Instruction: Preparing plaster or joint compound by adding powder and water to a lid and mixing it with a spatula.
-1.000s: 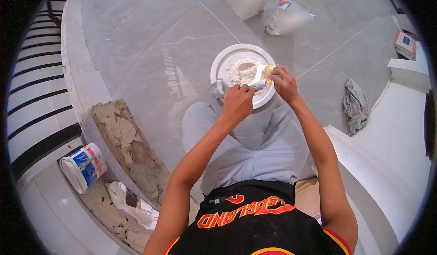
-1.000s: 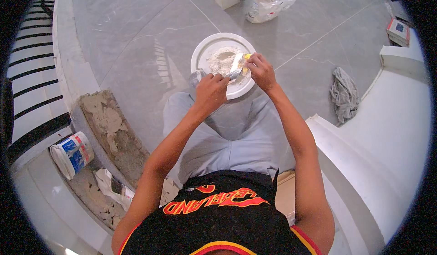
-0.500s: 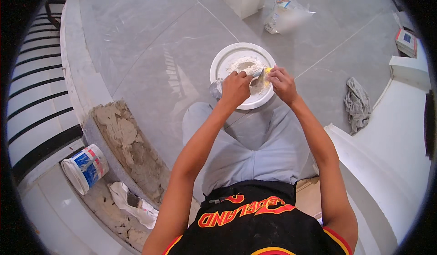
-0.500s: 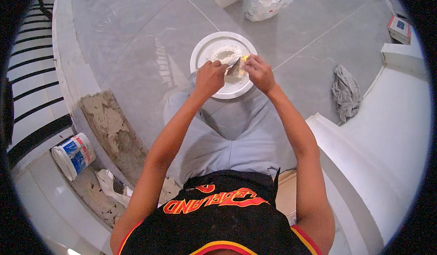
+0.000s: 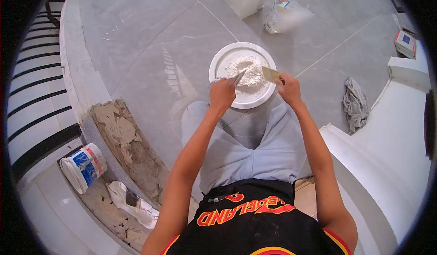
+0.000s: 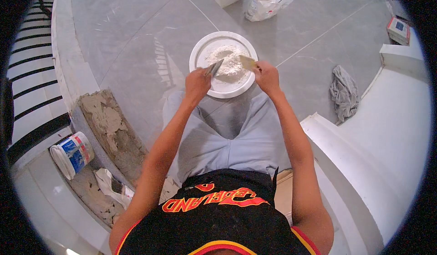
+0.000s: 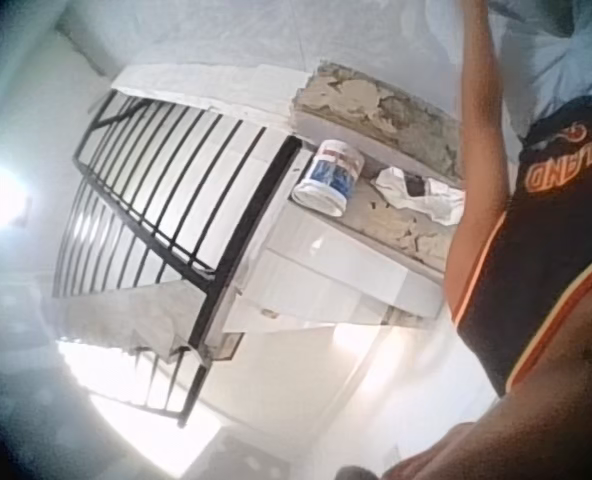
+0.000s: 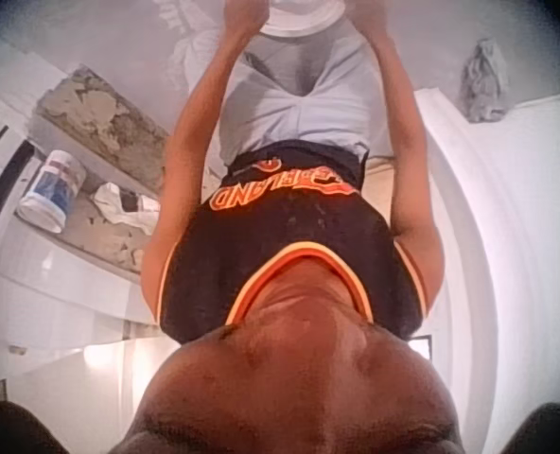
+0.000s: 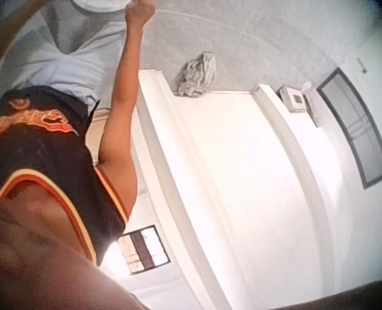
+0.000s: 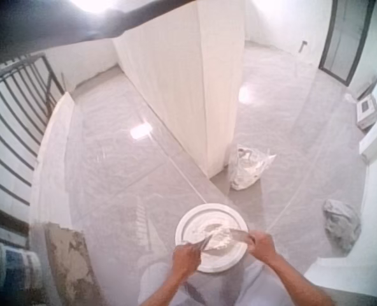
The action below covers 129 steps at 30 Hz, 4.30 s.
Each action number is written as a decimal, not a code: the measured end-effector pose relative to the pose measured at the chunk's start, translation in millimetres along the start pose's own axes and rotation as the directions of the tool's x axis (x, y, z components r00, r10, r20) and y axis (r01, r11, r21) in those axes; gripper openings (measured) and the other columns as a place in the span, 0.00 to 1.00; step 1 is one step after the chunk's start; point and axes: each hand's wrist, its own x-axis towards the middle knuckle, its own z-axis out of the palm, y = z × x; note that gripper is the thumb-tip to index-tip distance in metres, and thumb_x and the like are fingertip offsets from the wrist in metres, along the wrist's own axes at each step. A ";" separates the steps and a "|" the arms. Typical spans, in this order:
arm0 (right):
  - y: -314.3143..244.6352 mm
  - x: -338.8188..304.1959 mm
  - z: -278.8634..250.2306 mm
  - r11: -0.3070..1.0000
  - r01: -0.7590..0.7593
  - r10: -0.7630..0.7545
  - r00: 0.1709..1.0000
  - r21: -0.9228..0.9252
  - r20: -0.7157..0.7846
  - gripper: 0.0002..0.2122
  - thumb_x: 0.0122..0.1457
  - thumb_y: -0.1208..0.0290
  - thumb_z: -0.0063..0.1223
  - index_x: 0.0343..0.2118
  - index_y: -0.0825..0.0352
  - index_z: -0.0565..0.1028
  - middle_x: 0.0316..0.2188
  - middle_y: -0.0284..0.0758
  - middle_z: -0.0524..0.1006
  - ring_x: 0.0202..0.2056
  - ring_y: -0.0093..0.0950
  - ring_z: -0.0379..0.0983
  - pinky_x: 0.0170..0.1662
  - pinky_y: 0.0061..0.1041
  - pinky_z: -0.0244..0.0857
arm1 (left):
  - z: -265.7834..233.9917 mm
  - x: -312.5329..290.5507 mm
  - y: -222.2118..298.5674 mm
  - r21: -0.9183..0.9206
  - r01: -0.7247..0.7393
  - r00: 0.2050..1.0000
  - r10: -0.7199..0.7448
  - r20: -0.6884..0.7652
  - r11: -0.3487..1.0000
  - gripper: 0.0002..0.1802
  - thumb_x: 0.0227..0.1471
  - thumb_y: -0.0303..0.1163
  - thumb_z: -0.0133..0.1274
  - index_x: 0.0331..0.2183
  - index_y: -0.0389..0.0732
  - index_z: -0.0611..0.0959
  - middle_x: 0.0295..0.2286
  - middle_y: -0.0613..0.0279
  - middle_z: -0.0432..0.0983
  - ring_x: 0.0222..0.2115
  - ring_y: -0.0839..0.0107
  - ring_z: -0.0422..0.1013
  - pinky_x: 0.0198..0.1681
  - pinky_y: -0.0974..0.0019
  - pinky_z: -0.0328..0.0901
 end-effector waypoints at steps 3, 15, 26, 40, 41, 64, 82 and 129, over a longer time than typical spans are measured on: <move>35.0 -23.1 29.5 0.845 -0.482 0.471 0.876 0.232 0.105 0.07 0.43 0.77 0.52 0.28 0.69 0.75 0.19 0.38 0.75 0.23 0.33 0.73 0.28 0.25 0.66 | 36.8 -38.5 -9.5 -0.414 0.364 0.928 -0.360 0.091 0.834 0.06 0.43 0.28 0.52 0.27 0.39 0.78 0.24 0.60 0.74 0.23 0.63 0.72 0.26 0.62 0.66; 41.1 -53.7 87.0 0.476 -0.846 0.792 0.532 0.241 0.301 0.14 0.42 0.84 0.45 0.36 0.78 0.67 0.30 0.43 0.73 0.23 0.31 0.74 0.18 0.25 0.71 | 137.2 -83.2 -0.9 -0.748 0.566 0.300 -0.759 0.578 -0.346 0.14 0.44 0.20 0.51 0.36 0.37 0.70 0.31 0.58 0.71 0.28 0.66 0.71 0.26 0.66 0.70; 143.1 -54.1 136.7 0.697 -0.705 0.597 0.671 0.130 0.440 0.17 0.42 0.71 0.52 0.35 0.76 0.71 0.34 0.46 0.73 0.33 0.39 0.70 0.38 0.35 0.64 | 145.2 -62.9 -12.1 -0.774 0.600 0.376 -0.783 0.496 -0.202 0.61 0.30 0.49 0.62 0.55 0.30 0.45 0.54 0.41 0.47 0.55 0.53 0.47 0.57 0.60 0.45; 58.9 -75.8 26.3 0.193 -0.730 0.734 0.551 0.656 0.397 0.15 0.52 0.74 0.46 0.44 0.67 0.63 0.35 0.38 0.68 0.31 0.34 0.69 0.28 0.24 0.66 | -215.1 -268.3 -159.8 -0.949 -0.315 0.524 -0.839 -0.146 -0.031 0.38 0.52 0.53 0.38 0.58 0.49 0.46 0.59 0.59 0.32 0.57 0.55 0.42 0.54 0.41 0.44; 45.2 -73.8 21.5 0.185 -0.707 0.707 0.578 0.682 0.408 0.15 0.52 0.74 0.45 0.44 0.67 0.63 0.35 0.38 0.68 0.33 0.35 0.70 0.30 0.25 0.67 | -266.2 -284.4 -159.8 -0.911 -0.398 0.356 -0.933 -0.045 -0.108 0.43 0.47 0.60 0.42 0.57 0.47 0.49 0.57 0.54 0.39 0.55 0.52 0.45 0.50 0.42 0.51; -22.8 -109.8 6.0 0.432 -0.692 0.609 0.697 0.578 0.379 0.09 0.50 0.72 0.52 0.33 0.71 0.73 0.23 0.31 0.73 0.22 0.18 0.70 0.25 0.15 0.66 | -451.3 -359.2 -281.7 -1.000 0.018 0.245 -0.969 0.016 -0.012 0.19 0.53 0.32 0.36 0.44 0.32 0.67 0.35 0.49 0.73 0.35 0.60 0.73 0.41 0.59 0.69; -14.3 -93.9 -38.1 0.382 -0.588 0.588 0.750 0.713 0.304 0.12 0.52 0.70 0.51 0.36 0.73 0.72 0.27 0.33 0.74 0.24 0.19 0.71 0.28 0.18 0.68 | -425.1 -255.6 -40.2 -0.911 0.370 0.714 -0.684 0.150 0.185 0.18 0.44 0.30 0.46 0.38 0.30 0.71 0.32 0.46 0.72 0.27 0.56 0.72 0.33 0.56 0.71; 151.3 123.2 -61.3 0.689 -0.127 0.422 0.870 -0.713 0.254 0.15 0.51 0.65 0.43 0.41 0.62 0.73 0.40 0.42 0.74 0.40 0.37 0.72 0.43 0.37 0.65 | 25.4 37.6 57.2 -0.463 0.210 0.862 0.060 0.503 0.861 0.31 0.50 0.39 0.48 0.53 0.37 0.60 0.47 0.51 0.66 0.41 0.66 0.69 0.43 0.66 0.62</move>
